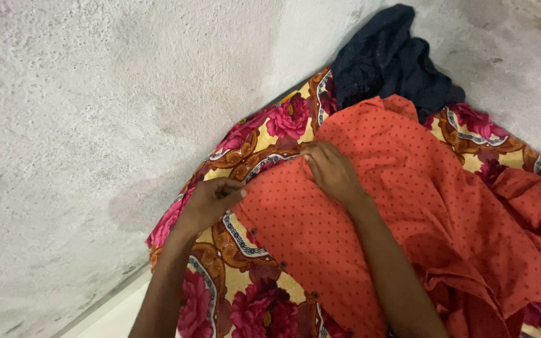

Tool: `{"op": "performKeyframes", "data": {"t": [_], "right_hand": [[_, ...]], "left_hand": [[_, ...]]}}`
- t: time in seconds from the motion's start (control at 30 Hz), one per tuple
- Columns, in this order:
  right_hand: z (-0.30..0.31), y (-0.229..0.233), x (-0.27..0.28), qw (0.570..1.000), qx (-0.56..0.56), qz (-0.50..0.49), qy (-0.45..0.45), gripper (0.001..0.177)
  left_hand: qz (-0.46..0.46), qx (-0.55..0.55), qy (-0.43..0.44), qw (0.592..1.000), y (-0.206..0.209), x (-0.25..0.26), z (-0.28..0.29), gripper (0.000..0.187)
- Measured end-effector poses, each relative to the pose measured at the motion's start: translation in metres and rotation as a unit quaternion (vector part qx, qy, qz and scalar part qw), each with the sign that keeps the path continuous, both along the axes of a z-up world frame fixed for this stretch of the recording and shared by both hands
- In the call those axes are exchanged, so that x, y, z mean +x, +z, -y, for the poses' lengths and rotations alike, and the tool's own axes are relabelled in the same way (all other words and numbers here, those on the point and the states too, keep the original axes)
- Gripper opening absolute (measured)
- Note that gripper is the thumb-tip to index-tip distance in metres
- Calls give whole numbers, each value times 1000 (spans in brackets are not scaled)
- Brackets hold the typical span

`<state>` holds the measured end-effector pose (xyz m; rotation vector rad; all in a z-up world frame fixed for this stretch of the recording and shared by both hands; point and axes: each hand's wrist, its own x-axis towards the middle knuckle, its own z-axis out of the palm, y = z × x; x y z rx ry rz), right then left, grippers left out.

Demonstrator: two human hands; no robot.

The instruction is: The person irons an orange polka-dotted shirt on a floral-patterned bedsheet. They repeatedly smooth the fabric with their hands and move the iron across different sections of the shirt, including the sleeves and body, to remove wrinkles.

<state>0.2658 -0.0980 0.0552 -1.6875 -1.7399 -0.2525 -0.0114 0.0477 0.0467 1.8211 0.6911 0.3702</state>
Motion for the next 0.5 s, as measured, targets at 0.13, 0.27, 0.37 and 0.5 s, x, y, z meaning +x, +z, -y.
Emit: {"op": "performKeyframes", "data": {"t": [0.13,0.27,0.37,0.5], "right_hand": [[0,2,-3,998,27,-32,43,13],[-5,1,3,995,20,-55,85,17],[-6,-5,7,995,3,-58,81,16],[-2,-16,6,995,7,-79,64,18]], "left_hand": [[86,-13,69,994,-8,-2,6,32],[92,87,148,981,-16,-4,21,29],[98,122,163,974,-19,-3,24,31],[87,206,156,962,-20,-7,24,33]]}}
